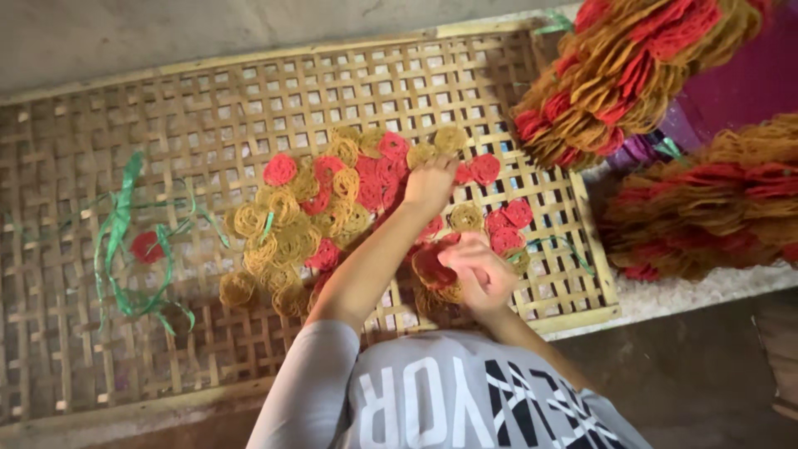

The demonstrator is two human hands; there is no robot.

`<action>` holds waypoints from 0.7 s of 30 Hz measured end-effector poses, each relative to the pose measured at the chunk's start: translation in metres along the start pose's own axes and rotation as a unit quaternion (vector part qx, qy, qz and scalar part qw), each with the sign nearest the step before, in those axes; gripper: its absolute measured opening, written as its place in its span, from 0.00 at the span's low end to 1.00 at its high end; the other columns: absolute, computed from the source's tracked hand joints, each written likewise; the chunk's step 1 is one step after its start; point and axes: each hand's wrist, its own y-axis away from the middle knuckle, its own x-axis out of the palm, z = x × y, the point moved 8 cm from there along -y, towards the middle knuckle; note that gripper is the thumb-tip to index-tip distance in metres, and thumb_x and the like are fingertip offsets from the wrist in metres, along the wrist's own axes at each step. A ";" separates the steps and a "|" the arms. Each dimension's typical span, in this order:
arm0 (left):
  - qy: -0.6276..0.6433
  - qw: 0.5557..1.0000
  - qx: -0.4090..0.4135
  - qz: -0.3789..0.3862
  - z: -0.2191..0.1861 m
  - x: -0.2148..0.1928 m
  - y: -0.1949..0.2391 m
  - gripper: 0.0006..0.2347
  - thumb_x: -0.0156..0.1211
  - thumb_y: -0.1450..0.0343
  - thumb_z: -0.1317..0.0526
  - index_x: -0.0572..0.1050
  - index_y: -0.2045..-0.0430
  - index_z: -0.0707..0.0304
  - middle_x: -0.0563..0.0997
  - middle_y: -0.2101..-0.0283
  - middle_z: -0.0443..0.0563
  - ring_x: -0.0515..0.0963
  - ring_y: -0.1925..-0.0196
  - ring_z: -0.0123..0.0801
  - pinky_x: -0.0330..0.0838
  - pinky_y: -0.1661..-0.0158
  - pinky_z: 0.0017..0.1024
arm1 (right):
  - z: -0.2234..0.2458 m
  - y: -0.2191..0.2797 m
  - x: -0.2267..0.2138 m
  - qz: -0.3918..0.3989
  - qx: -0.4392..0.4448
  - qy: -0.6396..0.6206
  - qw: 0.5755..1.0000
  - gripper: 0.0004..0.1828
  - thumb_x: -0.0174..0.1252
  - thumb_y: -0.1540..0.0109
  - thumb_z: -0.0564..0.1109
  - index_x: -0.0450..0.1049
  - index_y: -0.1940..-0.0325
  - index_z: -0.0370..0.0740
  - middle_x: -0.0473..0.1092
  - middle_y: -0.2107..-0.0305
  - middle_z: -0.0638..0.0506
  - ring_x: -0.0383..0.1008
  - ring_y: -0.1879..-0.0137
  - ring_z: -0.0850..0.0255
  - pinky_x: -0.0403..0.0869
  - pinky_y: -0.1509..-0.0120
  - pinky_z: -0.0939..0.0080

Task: The person repeatedly picks up small bundles of red and yellow cooked noodles from a bamboo tray and ties them with green plastic strips. The tied bundles are placed into a pink plastic basin on the right side of the frame.

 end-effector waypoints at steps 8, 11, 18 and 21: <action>0.528 0.798 -0.292 0.010 0.020 -0.025 0.072 0.14 0.55 0.24 0.63 0.75 0.44 0.64 0.84 0.60 0.50 0.82 0.62 0.31 0.79 0.59 0.31 | 0.014 -0.023 -0.013 -0.030 0.085 0.049 0.995 0.03 0.57 0.34 0.32 0.75 0.58 0.35 0.75 0.63 0.46 0.77 0.64 0.58 0.79 0.53 0.57; 0.681 0.659 -0.319 -0.021 0.010 -0.041 0.110 0.13 0.52 0.23 0.64 0.74 0.44 0.66 0.81 0.55 0.46 0.81 0.59 0.24 0.80 0.56 0.28 | -0.001 -0.038 -0.003 0.013 0.139 0.160 0.977 0.03 0.61 0.36 0.33 0.78 0.59 0.34 0.75 0.62 0.44 0.78 0.62 0.54 0.78 0.58 0.60; 0.594 0.745 -0.290 -0.089 -0.016 -0.119 0.173 0.13 0.52 0.21 0.65 0.74 0.43 0.73 0.82 0.56 0.47 0.77 0.56 0.22 0.75 0.52 0.24 | 0.003 -0.024 0.038 0.107 0.068 0.230 0.965 0.07 0.64 0.39 0.33 0.80 0.57 0.36 0.75 0.63 0.43 0.78 0.56 0.50 0.76 0.51 0.56; 0.487 0.817 -0.301 -0.071 -0.026 -0.140 0.179 0.15 0.53 0.22 0.65 0.75 0.41 0.70 0.80 0.62 0.47 0.73 0.61 0.21 0.72 0.56 0.22 | 0.004 -0.020 0.045 0.134 0.061 0.247 0.958 0.10 0.65 0.42 0.32 0.79 0.57 0.36 0.74 0.64 0.42 0.78 0.56 0.49 0.75 0.51 0.55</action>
